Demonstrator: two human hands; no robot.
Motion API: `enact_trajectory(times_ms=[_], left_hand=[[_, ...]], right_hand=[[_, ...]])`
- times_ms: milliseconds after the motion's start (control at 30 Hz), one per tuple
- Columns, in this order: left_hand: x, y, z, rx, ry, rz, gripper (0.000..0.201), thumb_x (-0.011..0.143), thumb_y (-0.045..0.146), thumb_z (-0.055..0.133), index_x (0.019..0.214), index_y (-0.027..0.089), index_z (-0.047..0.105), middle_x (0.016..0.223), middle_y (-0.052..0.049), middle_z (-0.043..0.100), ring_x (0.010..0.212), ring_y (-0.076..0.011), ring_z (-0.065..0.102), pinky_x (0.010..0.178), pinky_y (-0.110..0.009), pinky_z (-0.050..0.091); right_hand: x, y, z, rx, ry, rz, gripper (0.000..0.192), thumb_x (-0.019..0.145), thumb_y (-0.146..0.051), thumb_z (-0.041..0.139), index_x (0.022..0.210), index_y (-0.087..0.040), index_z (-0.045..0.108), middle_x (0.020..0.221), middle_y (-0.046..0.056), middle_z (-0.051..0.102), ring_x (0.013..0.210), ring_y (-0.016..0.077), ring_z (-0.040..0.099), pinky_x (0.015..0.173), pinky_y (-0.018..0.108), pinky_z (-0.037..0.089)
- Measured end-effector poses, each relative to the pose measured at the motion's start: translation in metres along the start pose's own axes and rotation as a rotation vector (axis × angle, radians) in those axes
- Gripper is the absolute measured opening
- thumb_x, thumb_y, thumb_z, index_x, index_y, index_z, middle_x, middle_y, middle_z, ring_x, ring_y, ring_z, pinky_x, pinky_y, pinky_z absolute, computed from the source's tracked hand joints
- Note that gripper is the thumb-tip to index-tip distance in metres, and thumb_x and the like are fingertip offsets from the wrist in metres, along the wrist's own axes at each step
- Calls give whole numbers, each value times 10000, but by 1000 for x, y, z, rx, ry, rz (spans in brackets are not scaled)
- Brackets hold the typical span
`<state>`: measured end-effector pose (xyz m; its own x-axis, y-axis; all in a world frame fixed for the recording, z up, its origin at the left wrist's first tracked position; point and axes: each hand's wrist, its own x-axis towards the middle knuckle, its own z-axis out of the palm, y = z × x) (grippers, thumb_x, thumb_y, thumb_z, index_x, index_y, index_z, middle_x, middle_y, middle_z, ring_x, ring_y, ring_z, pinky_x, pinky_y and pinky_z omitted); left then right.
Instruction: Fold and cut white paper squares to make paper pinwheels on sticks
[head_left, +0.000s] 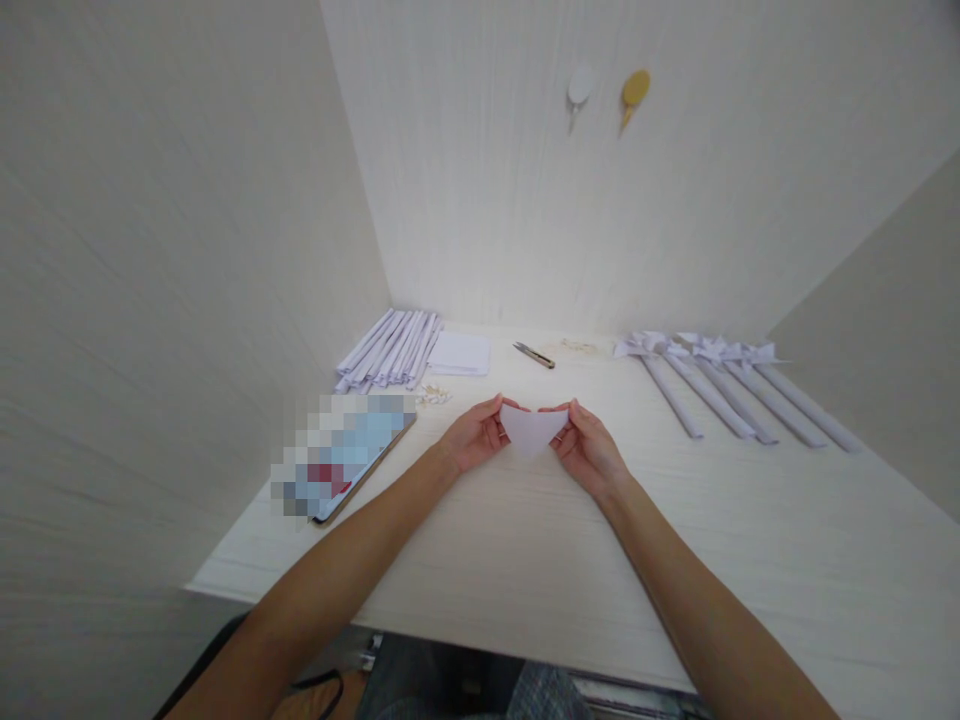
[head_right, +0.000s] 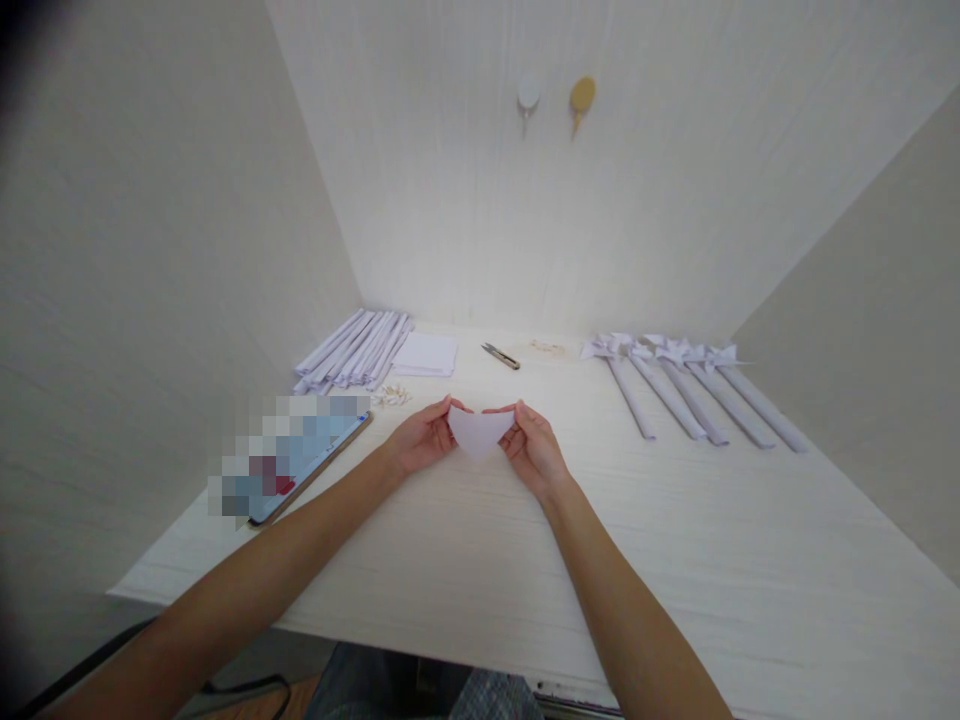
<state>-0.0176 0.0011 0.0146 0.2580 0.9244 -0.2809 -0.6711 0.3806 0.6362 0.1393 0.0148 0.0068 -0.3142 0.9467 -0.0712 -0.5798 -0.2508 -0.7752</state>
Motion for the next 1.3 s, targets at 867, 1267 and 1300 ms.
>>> enact_trajectory(times_ms=[867,1267,1300], left_hand=[[12,1,-18,48,-40,-63,271,864,189,417,715,87,619,679,-54,624,699,-103,577,803,-247,398],[7,1,-16,16,-36,-13,268,857,182,417,722,90,629,718,-87,659,706,-123,611,771,-243,457],[7,1,-15,15,-26,-14,272,859,180,412,723,89,629,715,-88,659,703,-123,613,763,-242,463]], right_hand=[[2,-1,-1,-21,153,4,234,764,-280,608,582,-139,650,636,47,704,553,83,614,540,160,500],[-5,-1,-1,-54,115,9,181,742,-297,628,616,-172,664,696,32,714,611,97,627,600,187,506],[-4,0,-1,-57,116,8,182,745,-301,625,619,-174,662,698,31,713,611,99,627,599,192,505]])
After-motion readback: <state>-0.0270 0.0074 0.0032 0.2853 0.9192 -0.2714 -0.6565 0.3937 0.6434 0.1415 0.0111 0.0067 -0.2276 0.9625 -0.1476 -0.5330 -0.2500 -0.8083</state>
